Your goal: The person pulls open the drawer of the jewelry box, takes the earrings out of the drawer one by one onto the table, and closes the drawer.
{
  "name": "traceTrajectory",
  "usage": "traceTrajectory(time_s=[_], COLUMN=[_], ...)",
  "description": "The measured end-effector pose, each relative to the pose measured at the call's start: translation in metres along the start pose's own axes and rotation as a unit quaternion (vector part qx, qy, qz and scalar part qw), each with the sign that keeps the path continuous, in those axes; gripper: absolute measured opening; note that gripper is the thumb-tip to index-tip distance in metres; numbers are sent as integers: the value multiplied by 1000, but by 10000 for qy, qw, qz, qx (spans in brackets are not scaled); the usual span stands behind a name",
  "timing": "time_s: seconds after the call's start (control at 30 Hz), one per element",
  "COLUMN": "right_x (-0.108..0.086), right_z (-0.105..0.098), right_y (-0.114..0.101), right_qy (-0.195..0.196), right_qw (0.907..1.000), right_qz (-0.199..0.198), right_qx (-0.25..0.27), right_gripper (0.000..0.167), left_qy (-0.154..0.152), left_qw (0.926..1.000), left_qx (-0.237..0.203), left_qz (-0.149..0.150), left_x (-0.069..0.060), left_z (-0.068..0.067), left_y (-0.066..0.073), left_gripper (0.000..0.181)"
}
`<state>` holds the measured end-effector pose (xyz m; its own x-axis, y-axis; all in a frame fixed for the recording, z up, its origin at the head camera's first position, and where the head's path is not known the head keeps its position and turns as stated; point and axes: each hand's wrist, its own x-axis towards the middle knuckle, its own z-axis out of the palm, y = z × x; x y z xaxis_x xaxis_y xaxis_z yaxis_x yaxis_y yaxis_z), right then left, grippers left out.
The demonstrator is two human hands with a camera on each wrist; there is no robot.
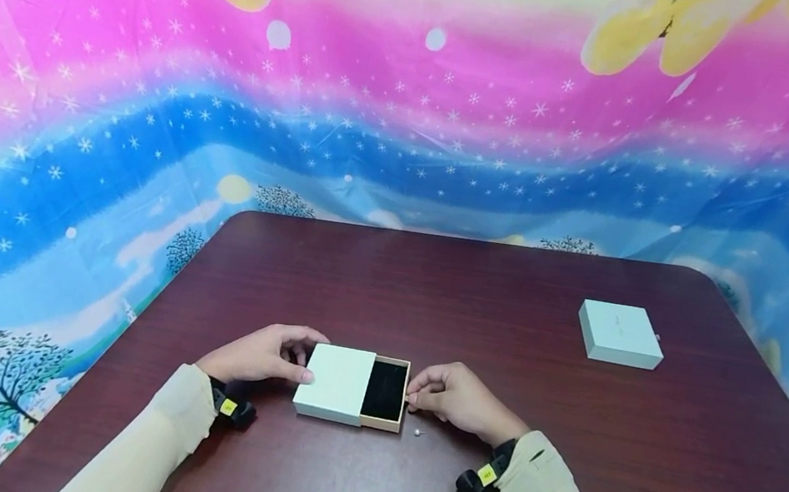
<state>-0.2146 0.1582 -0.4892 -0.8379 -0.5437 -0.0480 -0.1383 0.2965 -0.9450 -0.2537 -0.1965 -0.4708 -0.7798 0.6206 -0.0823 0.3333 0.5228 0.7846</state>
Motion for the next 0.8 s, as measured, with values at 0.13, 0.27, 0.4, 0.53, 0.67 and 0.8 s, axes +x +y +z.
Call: traceTrajectory(time_s=[0.13, 0.27, 0.4, 0.53, 0.67, 0.8], right_x=[0, 0, 0, 0, 1, 1], right_z=[0, -1, -1, -2, -1, -1], right_y=[1, 0, -1, -1, 0, 3], right_qy=[-1, -5, -20, -35, -32, -61], right_qw=[10000, 10000, 10000, 10000, 10000, 10000], right_qz=[-20, -24, -26, -53, -27, -9], right_qx=[34, 19, 11, 36, 62, 38], right_gripper=[9, 9, 8, 9, 9, 8], left_qy=[12, 25, 41, 52, 56, 42], left_qw=[10000, 10000, 10000, 10000, 9999, 9999], left_qx=[10, 50, 82, 68, 79, 90], left_qz=[0, 1, -12, 8, 26, 22], left_x=[0, 1, 2, 2, 2, 2], left_z=[0, 0, 0, 0, 1, 2], left_y=[0, 0, 1, 2, 1, 0], left_gripper=[57, 59, 60, 60, 60, 58])
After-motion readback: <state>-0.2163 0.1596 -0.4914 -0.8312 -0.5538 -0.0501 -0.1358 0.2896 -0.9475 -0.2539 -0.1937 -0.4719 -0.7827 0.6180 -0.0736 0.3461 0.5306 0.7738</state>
